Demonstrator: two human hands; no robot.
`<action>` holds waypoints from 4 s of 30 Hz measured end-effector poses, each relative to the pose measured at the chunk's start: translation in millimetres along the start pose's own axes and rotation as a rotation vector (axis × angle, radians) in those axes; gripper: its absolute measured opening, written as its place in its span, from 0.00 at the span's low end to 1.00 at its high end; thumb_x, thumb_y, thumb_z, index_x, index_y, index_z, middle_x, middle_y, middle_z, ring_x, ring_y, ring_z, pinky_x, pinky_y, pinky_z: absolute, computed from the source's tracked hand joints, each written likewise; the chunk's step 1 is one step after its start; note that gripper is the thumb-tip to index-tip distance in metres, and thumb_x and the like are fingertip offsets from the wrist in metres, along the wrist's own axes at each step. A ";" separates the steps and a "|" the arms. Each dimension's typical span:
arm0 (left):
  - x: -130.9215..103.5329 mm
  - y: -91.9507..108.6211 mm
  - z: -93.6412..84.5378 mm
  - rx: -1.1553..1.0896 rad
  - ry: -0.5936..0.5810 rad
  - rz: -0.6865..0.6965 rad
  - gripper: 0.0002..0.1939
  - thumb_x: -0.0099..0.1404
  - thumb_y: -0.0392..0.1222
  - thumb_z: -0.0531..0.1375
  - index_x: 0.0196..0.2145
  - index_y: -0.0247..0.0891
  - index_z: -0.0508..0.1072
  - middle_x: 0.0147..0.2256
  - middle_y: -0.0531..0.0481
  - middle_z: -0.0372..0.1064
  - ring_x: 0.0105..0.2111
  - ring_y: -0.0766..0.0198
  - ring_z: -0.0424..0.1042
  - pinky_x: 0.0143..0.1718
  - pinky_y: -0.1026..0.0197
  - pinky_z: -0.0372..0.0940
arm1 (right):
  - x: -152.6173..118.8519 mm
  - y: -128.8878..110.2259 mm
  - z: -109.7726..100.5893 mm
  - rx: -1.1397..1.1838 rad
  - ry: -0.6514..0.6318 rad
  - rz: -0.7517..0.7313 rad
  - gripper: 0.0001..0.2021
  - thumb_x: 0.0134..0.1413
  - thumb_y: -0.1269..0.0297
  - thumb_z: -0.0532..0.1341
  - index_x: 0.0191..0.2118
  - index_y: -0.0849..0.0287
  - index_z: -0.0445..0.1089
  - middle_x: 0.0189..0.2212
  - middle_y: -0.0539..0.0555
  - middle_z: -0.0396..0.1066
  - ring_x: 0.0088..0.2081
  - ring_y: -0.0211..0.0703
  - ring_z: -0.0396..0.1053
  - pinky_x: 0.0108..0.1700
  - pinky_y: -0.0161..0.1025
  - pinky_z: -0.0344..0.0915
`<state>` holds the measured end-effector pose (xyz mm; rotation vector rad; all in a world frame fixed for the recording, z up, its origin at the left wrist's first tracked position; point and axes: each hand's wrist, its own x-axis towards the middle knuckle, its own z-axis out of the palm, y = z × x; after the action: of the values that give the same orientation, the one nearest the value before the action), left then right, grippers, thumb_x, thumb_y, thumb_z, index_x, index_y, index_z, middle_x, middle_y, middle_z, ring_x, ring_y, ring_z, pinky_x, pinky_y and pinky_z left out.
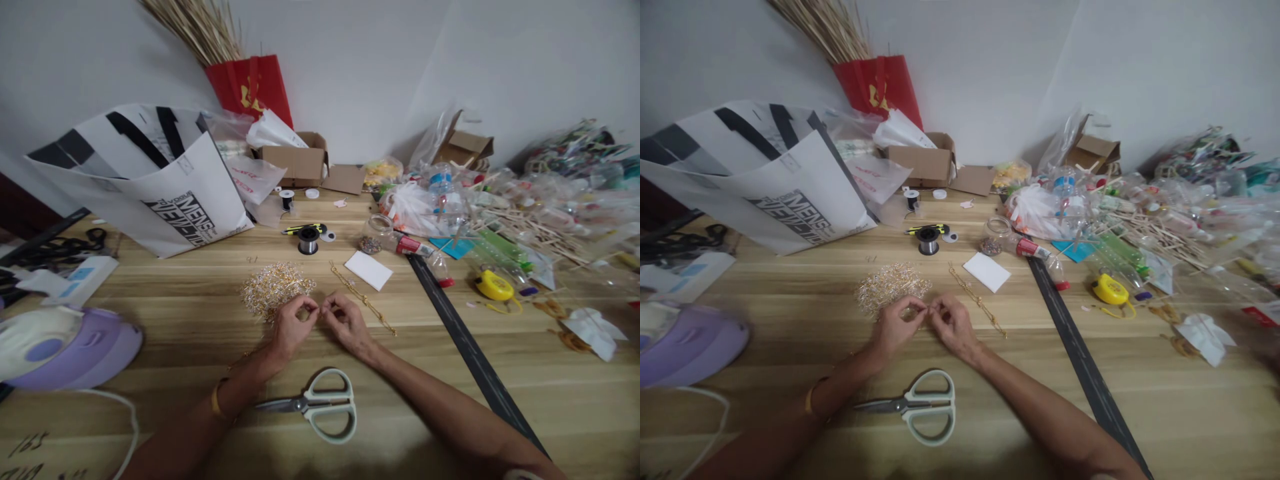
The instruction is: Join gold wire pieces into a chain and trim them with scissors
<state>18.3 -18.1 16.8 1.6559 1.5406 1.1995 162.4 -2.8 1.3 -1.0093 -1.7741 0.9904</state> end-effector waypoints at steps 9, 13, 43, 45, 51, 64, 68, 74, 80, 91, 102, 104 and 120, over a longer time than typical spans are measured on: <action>2.1 -6.8 1.9 -0.108 0.017 -0.048 0.01 0.51 0.34 0.60 0.23 0.36 0.70 0.24 0.51 0.69 0.27 0.64 0.69 0.32 0.64 0.64 | 0.5 1.3 0.7 0.058 0.024 -0.024 0.07 0.55 0.63 0.55 0.30 0.59 0.64 0.26 0.51 0.63 0.29 0.37 0.62 0.28 0.32 0.59; 1.7 -2.9 -1.9 -0.037 -0.009 0.011 0.02 0.53 0.34 0.59 0.25 0.35 0.73 0.25 0.51 0.69 0.28 0.65 0.69 0.31 0.64 0.64 | 0.1 1.3 1.3 0.079 0.027 -0.011 0.07 0.56 0.63 0.55 0.30 0.59 0.64 0.26 0.50 0.63 0.30 0.37 0.62 0.29 0.31 0.59; -1.3 -11.0 -10.5 0.496 0.039 0.747 0.07 0.59 0.28 0.57 0.30 0.36 0.71 0.38 0.46 0.71 0.44 0.56 0.62 0.46 0.51 0.62 | 1.2 1.6 0.2 0.078 -0.019 0.066 0.05 0.51 0.66 0.55 0.28 0.60 0.63 0.23 0.47 0.61 0.25 0.34 0.58 0.26 0.31 0.55; 0.3 -11.8 -10.0 0.445 0.018 0.738 0.07 0.59 0.28 0.56 0.30 0.37 0.71 0.37 0.47 0.72 0.43 0.57 0.63 0.46 0.52 0.62 | 1.5 1.9 -0.1 0.079 -0.024 0.057 0.05 0.51 0.66 0.55 0.27 0.60 0.63 0.23 0.47 0.61 0.25 0.34 0.58 0.26 0.31 0.55; 5.3 -9.8 -7.2 0.210 -0.001 0.639 0.07 0.58 0.28 0.56 0.26 0.37 0.70 0.29 0.48 0.72 0.35 0.62 0.67 0.40 0.56 0.65 | 2.1 3.2 -1.4 0.091 -0.050 0.074 0.06 0.52 0.64 0.55 0.28 0.60 0.64 0.23 0.48 0.62 0.26 0.34 0.59 0.26 0.31 0.55; 10.6 -16.1 -6.8 -0.149 -0.104 -0.010 0.02 0.53 0.34 0.60 0.25 0.34 0.73 0.25 0.49 0.73 0.28 0.64 0.71 0.32 0.62 0.66 | 2.7 7.5 -2.3 0.020 -0.037 0.031 0.08 0.54 0.62 0.56 0.29 0.60 0.66 0.24 0.50 0.64 0.27 0.36 0.61 0.27 0.32 0.57; 12.2 -16.7 -7.2 -0.222 -0.133 -0.083 0.01 0.51 0.34 0.61 0.24 0.34 0.72 0.24 0.50 0.72 0.27 0.65 0.70 0.30 0.64 0.65 | 3.7 9.5 -2.8 -0.003 -0.021 0.025 0.07 0.53 0.63 0.57 0.28 0.60 0.67 0.25 0.50 0.65 0.27 0.37 0.62 0.28 0.32 0.59; 13.1 -16.0 -8.1 -0.261 -0.150 -0.117 0.02 0.50 0.34 0.62 0.25 0.34 0.71 0.24 0.50 0.70 0.27 0.66 0.70 0.31 0.64 0.65 | 4.3 11.5 -3.4 -0.031 -0.026 0.009 0.06 0.53 0.65 0.57 0.30 0.60 0.68 0.26 0.51 0.67 0.30 0.39 0.64 0.30 0.34 0.59; 13.1 -14.6 -8.9 -0.281 -0.157 -0.133 0.02 0.50 0.33 0.62 0.24 0.34 0.71 0.24 0.51 0.70 0.26 0.66 0.70 0.30 0.64 0.65 | 4.4 10.3 -4.6 -0.063 -0.043 -0.036 0.06 0.55 0.65 0.56 0.30 0.60 0.68 0.26 0.52 0.66 0.29 0.38 0.63 0.30 0.34 0.59; 13.2 -19.6 -8.3 -0.268 -0.160 -0.089 0.03 0.52 0.35 0.62 0.25 0.34 0.71 0.24 0.50 0.71 0.27 0.65 0.71 0.31 0.64 0.66 | 6.5 6.2 -6.1 0.110 -0.143 0.104 0.12 0.56 0.57 0.55 0.30 0.61 0.65 0.23 0.48 0.60 0.25 0.34 0.57 0.27 0.31 0.55; 10.7 -15.1 -9.7 -0.071 -0.128 0.056 0.02 0.54 0.33 0.60 0.26 0.35 0.73 0.25 0.49 0.73 0.28 0.64 0.71 0.31 0.63 0.65 | 12.9 8.1 -8.7 0.418 -0.304 0.353 0.18 0.48 0.48 0.61 0.29 0.61 0.64 0.23 0.46 0.62 0.22 0.31 0.61 0.24 0.29 0.59; 9.9 -13.2 -10.0 -0.009 -0.116 0.105 0.03 0.54 0.32 0.60 0.25 0.36 0.73 0.25 0.50 0.73 0.29 0.63 0.71 0.32 0.62 0.65 | 13.4 7.1 -9.4 0.433 -0.298 0.370 0.18 0.47 0.48 0.61 0.29 0.61 0.64 0.22 0.46 0.62 0.22 0.31 0.62 0.24 0.29 0.59; 6.9 -14.3 -8.8 0.078 -0.072 0.283 0.04 0.55 0.31 0.59 0.27 0.37 0.73 0.27 0.49 0.73 0.30 0.62 0.71 0.33 0.61 0.65 | 14.2 8.3 -10.0 0.476 -0.255 0.387 0.17 0.46 0.49 0.63 0.29 0.61 0.66 0.21 0.46 0.64 0.20 0.31 0.63 0.23 0.29 0.59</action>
<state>3.5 -10.4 9.7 1.9984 1.3566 1.2176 169.0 15.3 1.0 -0.9613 -1.4482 1.7535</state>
